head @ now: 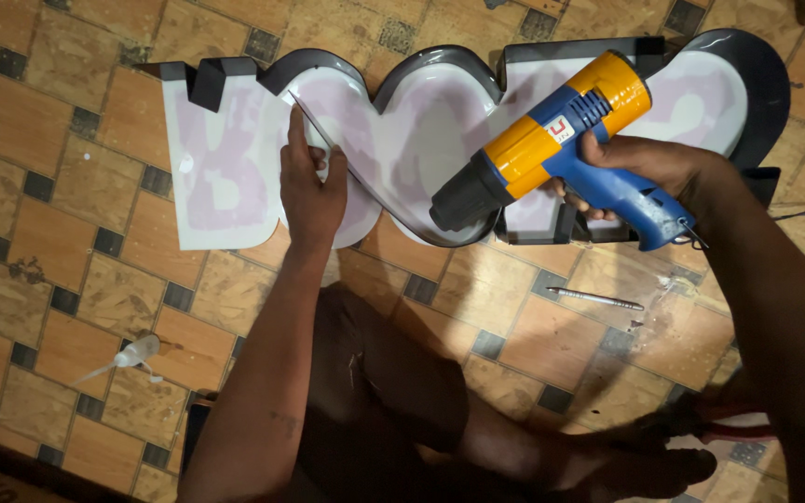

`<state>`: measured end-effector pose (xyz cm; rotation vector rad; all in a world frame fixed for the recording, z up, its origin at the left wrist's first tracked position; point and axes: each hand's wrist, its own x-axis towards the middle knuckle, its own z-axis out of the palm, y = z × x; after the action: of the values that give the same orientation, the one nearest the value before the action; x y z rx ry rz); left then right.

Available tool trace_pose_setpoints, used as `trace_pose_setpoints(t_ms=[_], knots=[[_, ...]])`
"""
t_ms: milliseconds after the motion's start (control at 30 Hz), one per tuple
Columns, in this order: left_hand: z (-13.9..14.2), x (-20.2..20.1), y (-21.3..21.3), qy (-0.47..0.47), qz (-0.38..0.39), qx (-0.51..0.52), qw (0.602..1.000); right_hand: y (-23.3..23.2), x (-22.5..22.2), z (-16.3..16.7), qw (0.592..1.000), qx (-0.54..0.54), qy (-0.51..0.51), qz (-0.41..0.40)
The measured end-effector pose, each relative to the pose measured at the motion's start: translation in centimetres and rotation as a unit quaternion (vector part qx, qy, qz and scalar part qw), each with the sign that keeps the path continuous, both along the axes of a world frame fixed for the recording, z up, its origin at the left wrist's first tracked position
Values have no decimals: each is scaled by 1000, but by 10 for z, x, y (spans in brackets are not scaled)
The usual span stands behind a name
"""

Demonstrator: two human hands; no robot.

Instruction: The person sits on the floor and assembles large white letters spelling 'BOOMER' by applying a black border strip to the edges. They use a heat gun to warm the strip and press it into place with their fingers.

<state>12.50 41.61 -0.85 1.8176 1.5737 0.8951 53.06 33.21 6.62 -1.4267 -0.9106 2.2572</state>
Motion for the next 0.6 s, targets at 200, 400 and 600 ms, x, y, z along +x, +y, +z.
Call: trace_pose_setpoints(t_ms=[200,400,600], knots=[[1,1,0,3,-2,7,1000,0,-3,0,999,-33,-20,-4],[3,0,0,13,0,2,1000,2,-4,-1,1000,1,-11,-13],[0,0,1,7,-4,20,1000,14,0,-10,1000,22,-7,-6]])
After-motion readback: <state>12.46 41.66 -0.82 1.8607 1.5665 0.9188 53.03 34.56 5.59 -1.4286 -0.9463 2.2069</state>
